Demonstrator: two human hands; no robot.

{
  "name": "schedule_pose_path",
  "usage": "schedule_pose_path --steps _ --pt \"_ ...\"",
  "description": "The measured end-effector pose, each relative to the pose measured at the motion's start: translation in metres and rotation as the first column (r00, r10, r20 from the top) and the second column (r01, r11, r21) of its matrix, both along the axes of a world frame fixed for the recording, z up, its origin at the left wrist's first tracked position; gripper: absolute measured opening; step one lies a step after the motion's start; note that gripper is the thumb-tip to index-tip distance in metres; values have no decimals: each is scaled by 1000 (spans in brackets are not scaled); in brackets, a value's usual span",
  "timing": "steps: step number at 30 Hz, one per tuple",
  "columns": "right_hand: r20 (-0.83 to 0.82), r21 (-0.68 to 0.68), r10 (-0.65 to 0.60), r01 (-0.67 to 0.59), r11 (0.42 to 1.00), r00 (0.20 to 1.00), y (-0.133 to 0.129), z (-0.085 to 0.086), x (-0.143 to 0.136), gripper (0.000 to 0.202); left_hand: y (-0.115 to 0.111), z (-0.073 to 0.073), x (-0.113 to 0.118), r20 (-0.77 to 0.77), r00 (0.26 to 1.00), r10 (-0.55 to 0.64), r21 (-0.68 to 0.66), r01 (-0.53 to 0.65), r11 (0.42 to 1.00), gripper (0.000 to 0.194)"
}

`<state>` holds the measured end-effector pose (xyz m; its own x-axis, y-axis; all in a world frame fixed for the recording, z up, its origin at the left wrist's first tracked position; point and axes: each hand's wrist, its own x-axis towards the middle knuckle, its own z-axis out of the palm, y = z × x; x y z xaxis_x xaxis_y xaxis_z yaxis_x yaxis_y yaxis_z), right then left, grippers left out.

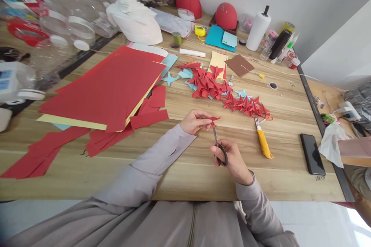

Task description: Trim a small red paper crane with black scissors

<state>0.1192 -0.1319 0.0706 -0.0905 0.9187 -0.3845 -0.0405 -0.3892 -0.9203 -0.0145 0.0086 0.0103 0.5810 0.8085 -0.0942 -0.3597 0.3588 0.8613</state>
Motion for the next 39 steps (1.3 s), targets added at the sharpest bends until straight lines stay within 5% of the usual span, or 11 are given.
schedule_pose_path --steps 39 --pt "76 8 -1 0 1000 997 -1 -1 3 40 -2 4 -1 1 1000 -18 13 18 1000 34"
